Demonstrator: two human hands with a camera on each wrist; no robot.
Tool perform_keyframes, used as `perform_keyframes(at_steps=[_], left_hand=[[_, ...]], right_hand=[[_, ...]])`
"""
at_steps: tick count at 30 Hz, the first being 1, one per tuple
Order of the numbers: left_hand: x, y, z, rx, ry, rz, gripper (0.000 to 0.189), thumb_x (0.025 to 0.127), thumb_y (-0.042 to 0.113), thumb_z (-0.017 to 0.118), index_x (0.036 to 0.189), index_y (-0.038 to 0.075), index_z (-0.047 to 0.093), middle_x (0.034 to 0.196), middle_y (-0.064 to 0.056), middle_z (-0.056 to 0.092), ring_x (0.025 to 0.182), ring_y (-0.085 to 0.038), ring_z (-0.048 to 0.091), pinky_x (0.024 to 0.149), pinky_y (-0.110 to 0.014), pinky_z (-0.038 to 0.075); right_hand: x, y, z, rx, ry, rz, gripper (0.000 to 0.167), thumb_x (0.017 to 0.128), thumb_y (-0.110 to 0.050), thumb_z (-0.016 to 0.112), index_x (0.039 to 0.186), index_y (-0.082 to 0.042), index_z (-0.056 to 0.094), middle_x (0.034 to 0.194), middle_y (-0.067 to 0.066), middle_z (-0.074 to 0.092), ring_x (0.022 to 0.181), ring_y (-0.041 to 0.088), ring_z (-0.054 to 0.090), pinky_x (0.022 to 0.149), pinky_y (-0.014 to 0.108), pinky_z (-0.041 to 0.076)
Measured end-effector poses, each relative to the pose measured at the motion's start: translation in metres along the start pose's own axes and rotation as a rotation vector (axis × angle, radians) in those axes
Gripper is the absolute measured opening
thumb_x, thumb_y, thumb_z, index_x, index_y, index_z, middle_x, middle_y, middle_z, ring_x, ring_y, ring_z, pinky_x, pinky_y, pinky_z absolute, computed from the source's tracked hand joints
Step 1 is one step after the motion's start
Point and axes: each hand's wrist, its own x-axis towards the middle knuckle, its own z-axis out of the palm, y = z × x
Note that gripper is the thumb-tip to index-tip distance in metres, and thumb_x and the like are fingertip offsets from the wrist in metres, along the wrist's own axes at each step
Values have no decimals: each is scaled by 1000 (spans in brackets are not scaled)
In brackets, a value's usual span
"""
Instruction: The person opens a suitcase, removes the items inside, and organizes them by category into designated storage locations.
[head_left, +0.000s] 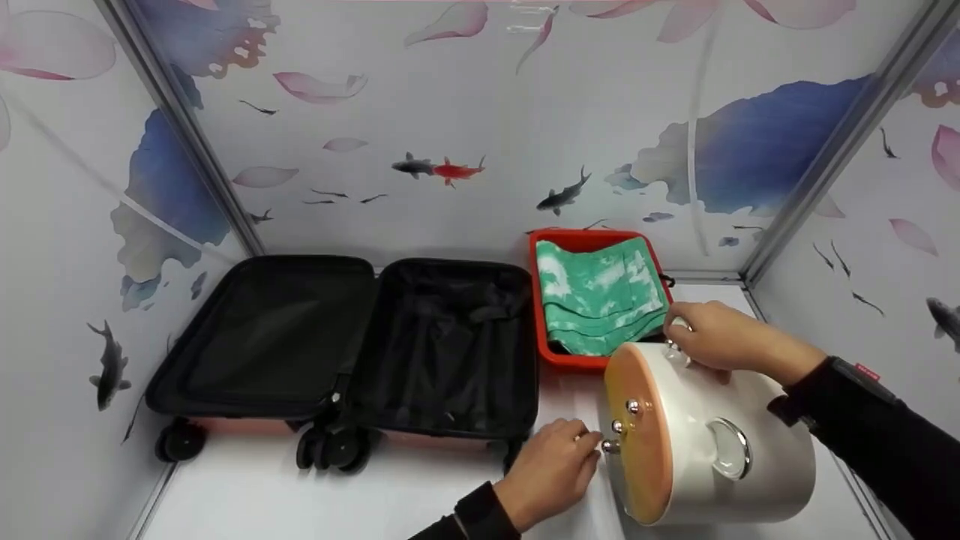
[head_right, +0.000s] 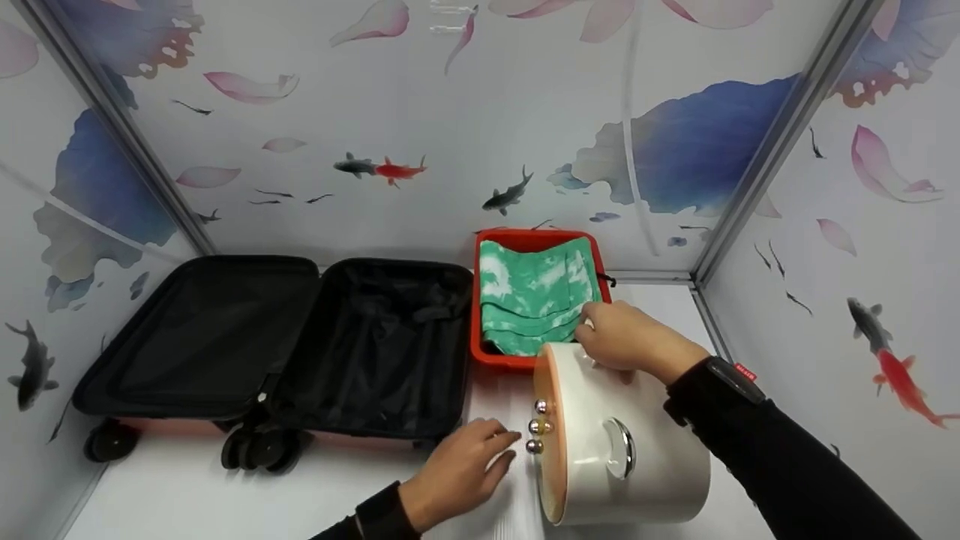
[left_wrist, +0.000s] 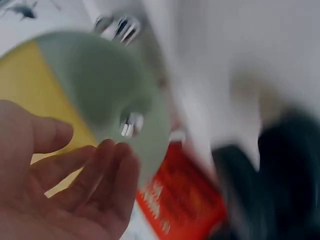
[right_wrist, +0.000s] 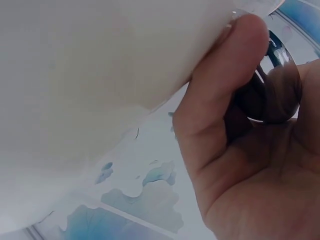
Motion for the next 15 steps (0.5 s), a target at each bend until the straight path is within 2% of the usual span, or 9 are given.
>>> perform_keyframes(at_steps=[3, 7, 10, 12, 15], left_hand=[[-7, -23, -24, 1, 90, -49, 16, 107, 23, 70, 118, 19, 81, 102, 6, 73, 87, -12, 67, 75, -24, 50], [-23, -58, -56, -52, 88, -196, 22, 109, 27, 68, 124, 17, 82, 107, 4, 76, 92, -15, 69, 81, -30, 56], [-39, -84, -70, -52, 35, -272, 28, 111, 34, 67, 125, 15, 81, 108, 2, 76, 94, -17, 69, 86, -36, 59], [-50, -101, -70, -36, -14, -271, 31, 111, 40, 66, 118, 15, 83, 103, 1, 75, 90, -18, 70, 84, -39, 60], [-63, -121, -62, -34, -120, -256, 43, 113, 51, 60, 101, 18, 84, 95, 2, 75, 83, -18, 71, 79, -41, 61]], right_hand=[[2, -1, 0, -5, -1, 6, 26, 110, -17, 48, 121, -2, 64, 63, 2, 61, 40, 12, 58, 45, 36, 51], [3, -3, 2, -5, -6, 15, 25, 110, -18, 48, 121, -2, 64, 65, 3, 62, 40, 12, 57, 44, 36, 50], [3, -4, 2, -4, -7, 23, 25, 109, -18, 49, 121, -2, 64, 67, 3, 63, 41, 12, 58, 45, 35, 50], [3, -4, 2, -6, -5, 29, 25, 109, -17, 49, 121, -1, 64, 69, 4, 63, 41, 13, 58, 45, 36, 50], [3, -5, 2, -10, -2, 38, 27, 109, -16, 48, 122, 0, 65, 70, 5, 64, 42, 13, 58, 46, 36, 51]])
